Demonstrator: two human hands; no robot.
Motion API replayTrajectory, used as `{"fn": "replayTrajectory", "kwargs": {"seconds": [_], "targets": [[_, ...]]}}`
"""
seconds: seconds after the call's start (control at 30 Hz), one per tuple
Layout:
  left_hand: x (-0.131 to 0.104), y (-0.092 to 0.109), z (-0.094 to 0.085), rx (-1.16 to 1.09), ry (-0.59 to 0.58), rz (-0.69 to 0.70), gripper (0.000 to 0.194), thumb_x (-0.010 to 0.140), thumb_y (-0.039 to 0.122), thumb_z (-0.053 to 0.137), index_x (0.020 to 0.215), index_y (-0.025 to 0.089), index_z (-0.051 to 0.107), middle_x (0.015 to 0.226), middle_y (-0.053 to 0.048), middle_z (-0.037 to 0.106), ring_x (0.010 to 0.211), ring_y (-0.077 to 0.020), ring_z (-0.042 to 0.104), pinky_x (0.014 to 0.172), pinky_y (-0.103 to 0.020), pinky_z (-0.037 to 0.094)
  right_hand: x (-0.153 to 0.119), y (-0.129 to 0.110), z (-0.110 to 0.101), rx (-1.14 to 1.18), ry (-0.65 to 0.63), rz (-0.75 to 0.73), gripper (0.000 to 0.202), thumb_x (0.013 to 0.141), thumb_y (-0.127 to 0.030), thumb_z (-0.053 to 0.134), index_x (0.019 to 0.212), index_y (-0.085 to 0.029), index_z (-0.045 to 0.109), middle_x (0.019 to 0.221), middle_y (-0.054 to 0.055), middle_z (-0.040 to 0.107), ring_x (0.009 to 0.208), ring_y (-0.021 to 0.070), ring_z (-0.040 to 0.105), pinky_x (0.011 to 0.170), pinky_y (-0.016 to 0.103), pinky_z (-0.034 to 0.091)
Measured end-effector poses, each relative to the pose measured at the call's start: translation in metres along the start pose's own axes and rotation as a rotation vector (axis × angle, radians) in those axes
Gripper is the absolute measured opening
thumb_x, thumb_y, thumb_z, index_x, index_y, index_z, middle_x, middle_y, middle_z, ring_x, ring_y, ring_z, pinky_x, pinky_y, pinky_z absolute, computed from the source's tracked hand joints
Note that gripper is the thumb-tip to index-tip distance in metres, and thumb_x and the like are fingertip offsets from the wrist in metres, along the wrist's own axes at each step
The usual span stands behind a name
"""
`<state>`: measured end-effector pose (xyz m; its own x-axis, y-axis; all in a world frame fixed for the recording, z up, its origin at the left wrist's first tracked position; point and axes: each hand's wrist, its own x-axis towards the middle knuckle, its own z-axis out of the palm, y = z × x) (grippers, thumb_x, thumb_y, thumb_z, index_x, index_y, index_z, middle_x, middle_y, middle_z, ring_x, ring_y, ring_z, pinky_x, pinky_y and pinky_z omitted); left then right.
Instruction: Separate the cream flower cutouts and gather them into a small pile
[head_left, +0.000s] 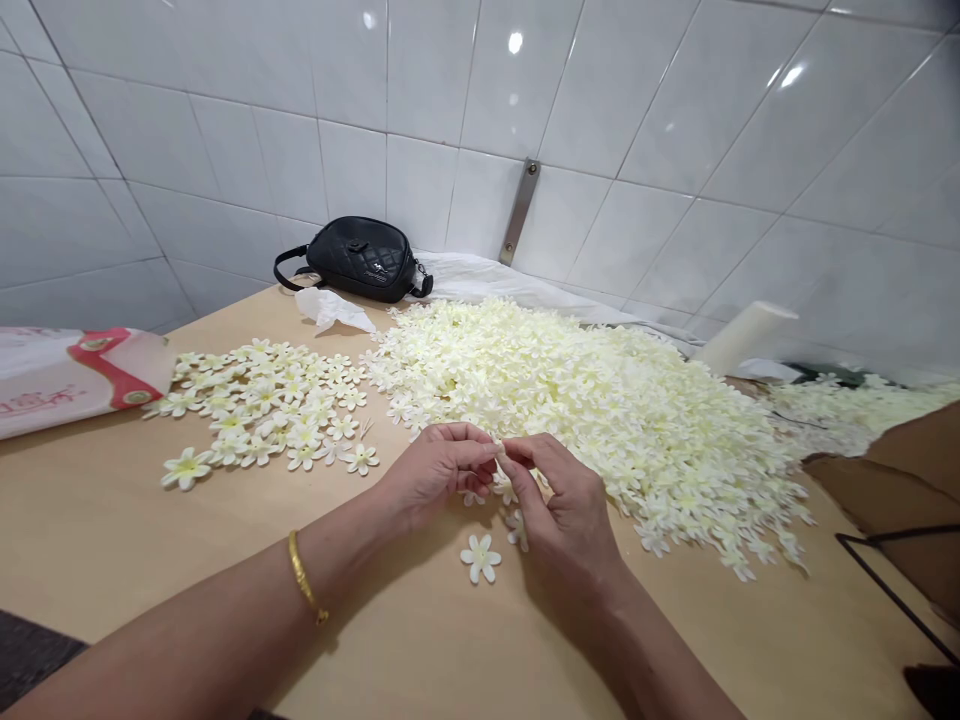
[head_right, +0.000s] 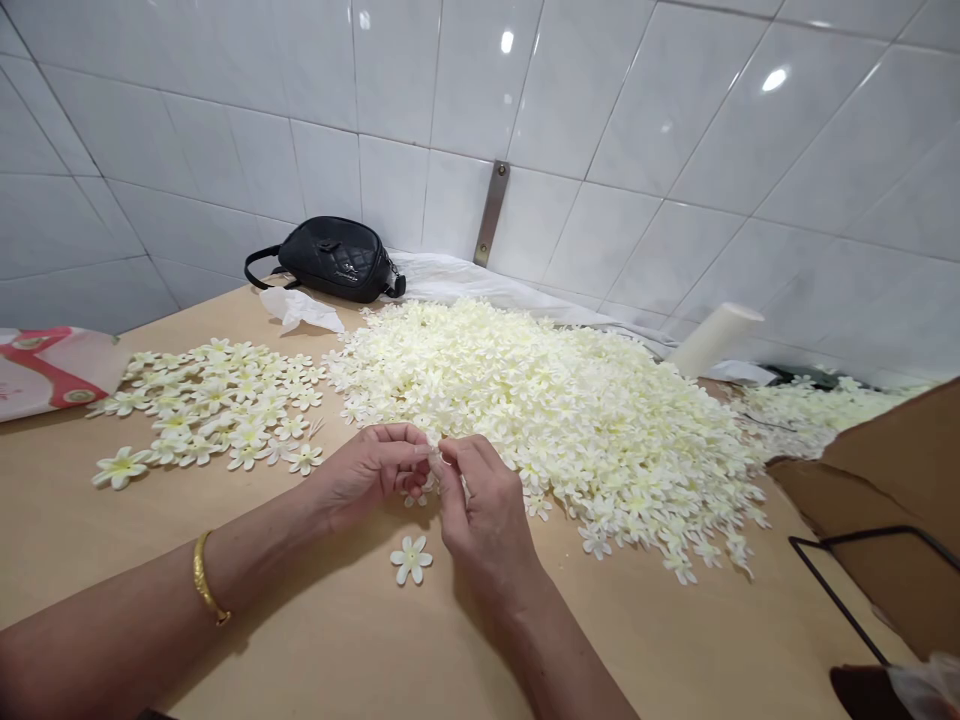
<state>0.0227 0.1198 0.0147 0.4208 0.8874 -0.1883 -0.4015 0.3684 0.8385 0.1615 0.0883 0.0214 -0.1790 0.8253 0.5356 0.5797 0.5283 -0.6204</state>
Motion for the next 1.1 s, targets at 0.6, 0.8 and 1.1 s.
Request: {"fn": "replayTrajectory", "kwargs": {"seconds": [0.6, 0.8, 1.1], "targets": [[0.001, 0.002, 0.000, 0.041, 0.038, 0.023, 0.008, 0.060, 0.009, 0.056, 0.057, 0.014, 0.050, 0.047, 0.001, 0.052, 0.044, -0.0082, 0.045, 0.049, -0.022, 0.035, 0.008, 0.022, -0.021, 0.529, 0.166, 0.513, 0.014, 0.072, -0.029, 0.057, 0.073, -0.016, 0.059, 0.060, -0.002, 0.055, 0.056, 0.0100, 0.051, 0.058, 0.023, 0.039], [0.000, 0.004, 0.000, 0.058, 0.028, 0.014, 0.008, 0.060, 0.010, 0.057, 0.057, 0.015, 0.050, 0.047, 0.001, 0.052, 0.046, -0.0094, 0.047, 0.049, -0.022, 0.035, 0.014, 0.025, -0.034, 0.503, 0.207, 0.496, 0.015, 0.069, -0.030, 0.059, 0.070, -0.015, 0.058, 0.058, -0.002, 0.053, 0.055, 0.0102, 0.051, 0.060, 0.024, 0.042], [0.001, 0.003, 0.001, 0.045, 0.028, 0.014, 0.009, 0.061, 0.013, 0.057, 0.057, 0.015, 0.050, 0.047, 0.000, 0.052, 0.046, -0.0089, 0.045, 0.048, -0.022, 0.034, 0.054, 0.063, -0.076, -0.626, 0.355, -0.036, 0.019, 0.080, -0.018, 0.040, 0.078, -0.015, 0.058, 0.076, 0.006, 0.058, 0.070, 0.0161, 0.052, 0.066, 0.029, 0.040]]}}
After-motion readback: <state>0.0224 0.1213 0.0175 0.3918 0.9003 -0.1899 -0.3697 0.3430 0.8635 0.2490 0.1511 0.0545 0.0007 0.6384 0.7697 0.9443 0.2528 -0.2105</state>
